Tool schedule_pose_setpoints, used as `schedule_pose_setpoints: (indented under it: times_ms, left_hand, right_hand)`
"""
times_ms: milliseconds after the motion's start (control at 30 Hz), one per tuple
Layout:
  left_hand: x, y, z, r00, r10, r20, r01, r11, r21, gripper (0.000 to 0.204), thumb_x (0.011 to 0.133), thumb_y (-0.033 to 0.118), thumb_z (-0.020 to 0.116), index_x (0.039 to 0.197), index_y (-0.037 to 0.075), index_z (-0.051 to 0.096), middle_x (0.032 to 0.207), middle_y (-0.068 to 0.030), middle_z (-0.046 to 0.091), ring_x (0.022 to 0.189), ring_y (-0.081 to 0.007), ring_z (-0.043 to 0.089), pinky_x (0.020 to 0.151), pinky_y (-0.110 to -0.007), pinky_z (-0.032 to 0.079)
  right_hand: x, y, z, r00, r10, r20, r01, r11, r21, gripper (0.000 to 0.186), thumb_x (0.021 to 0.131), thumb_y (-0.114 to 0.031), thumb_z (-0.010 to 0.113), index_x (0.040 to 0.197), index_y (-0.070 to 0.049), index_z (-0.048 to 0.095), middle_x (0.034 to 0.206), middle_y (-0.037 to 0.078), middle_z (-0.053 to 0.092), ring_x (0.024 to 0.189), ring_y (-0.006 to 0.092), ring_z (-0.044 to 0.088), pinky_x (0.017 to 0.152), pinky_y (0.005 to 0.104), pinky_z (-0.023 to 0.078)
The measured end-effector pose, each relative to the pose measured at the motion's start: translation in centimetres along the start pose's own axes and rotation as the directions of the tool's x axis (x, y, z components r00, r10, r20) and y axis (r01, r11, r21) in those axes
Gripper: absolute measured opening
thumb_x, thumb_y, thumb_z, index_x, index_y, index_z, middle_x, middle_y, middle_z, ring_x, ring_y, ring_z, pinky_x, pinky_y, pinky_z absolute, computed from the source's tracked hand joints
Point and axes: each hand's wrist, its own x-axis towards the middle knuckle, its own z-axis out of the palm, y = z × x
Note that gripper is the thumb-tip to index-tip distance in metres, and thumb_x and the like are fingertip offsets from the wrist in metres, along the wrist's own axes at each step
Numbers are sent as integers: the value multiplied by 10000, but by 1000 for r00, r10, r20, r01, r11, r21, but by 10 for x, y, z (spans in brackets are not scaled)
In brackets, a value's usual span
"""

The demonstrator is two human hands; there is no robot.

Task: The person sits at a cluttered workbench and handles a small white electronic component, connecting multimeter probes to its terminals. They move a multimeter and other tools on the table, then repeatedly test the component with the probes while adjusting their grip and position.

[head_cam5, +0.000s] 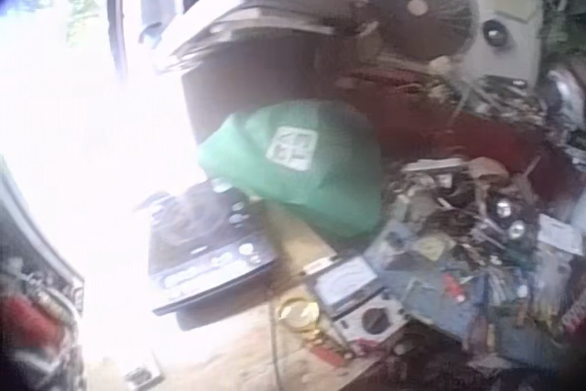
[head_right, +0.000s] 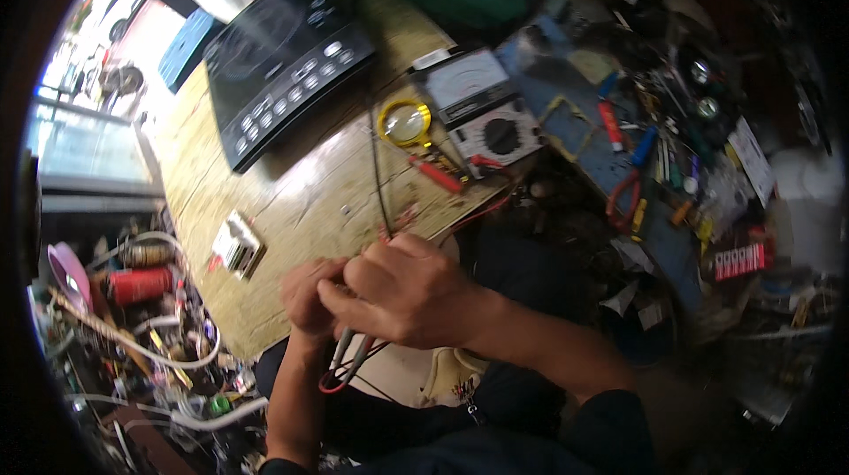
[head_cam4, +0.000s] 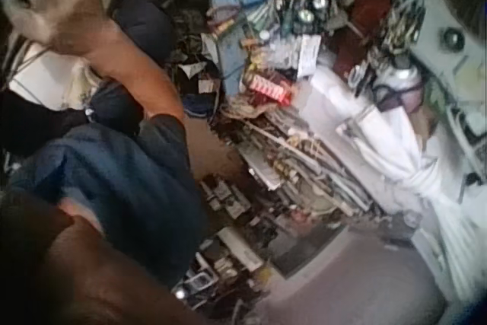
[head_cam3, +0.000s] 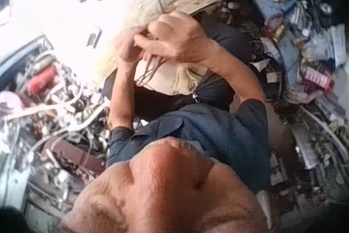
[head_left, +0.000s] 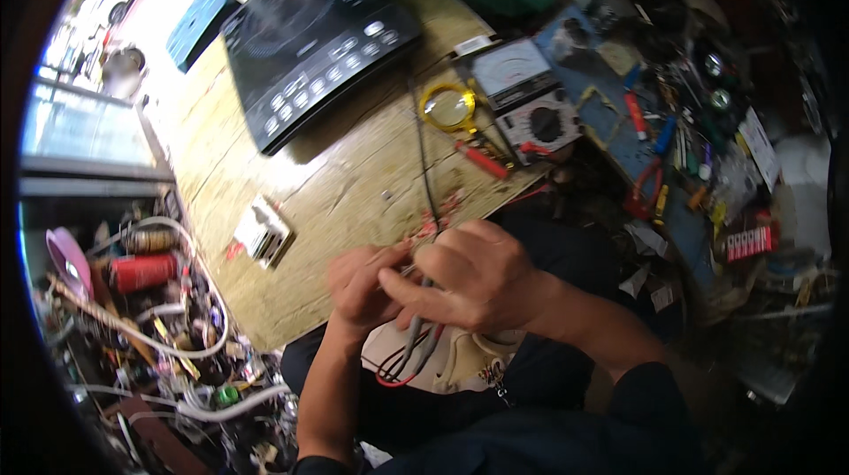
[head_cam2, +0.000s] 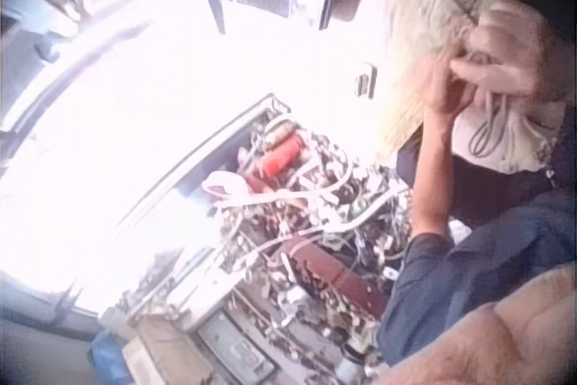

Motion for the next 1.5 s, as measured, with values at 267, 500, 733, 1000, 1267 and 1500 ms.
schedule_pose_setpoints:
  times_ms: [267,500,733,1000,1267,1500]
  left_hand:
    - [-17,-1,3,993,-87,-78,79,992,-96,385,792,134,831,1116,-42,721,776,-96,703,613,-234,680,542,-306,511]
    - [-15,-5,-8,991,-41,-131,49,997,53,294,778,-2,768,1064,-20,700,857,-140,729,690,-289,724,588,-356,559]
    - [-23,-12,-8,959,-230,-167,247,965,90,210,912,-56,650,1114,2,638,927,-183,728,785,-304,742,713,-345,581]
    - [-35,-7,-11,808,-583,-81,568,809,-150,151,1038,94,569,1149,2,615,900,-117,716,775,-171,698,722,-306,554]
    - [-27,-6,-11,952,-294,-83,291,956,-45,351,1006,174,654,1304,-7,619,984,-174,716,787,-272,715,722,-349,570]
    - [-31,-4,-12,986,-91,141,88,996,29,612,992,452,650,1471,85,552,1200,-206,680,910,-348,706,736,-412,572]
  right_hand:
    - [-1,0,34,999,-34,-15,34,998,49,480,879,-222,734,1358,-244,708,1036,30,570,906,221,620,843,408,550]
    - [-3,9,35,999,-31,17,32,999,-19,578,922,-581,666,1320,-163,694,1143,77,619,990,261,640,876,430,541]
    - [-7,19,25,984,176,4,-176,984,24,567,989,-587,613,1184,-58,677,897,114,641,674,256,645,560,362,512]
    - [-10,-11,70,718,688,111,-559,473,681,280,961,-70,690,1216,18,618,917,114,720,764,186,707,714,290,558]
    - [-14,-1,86,954,299,19,-292,914,282,372,866,-117,811,1148,-21,589,864,154,714,657,297,719,557,381,549]
    - [-19,1,88,986,158,-59,-141,964,227,289,928,-233,750,998,13,616,771,116,635,622,306,665,542,381,521]
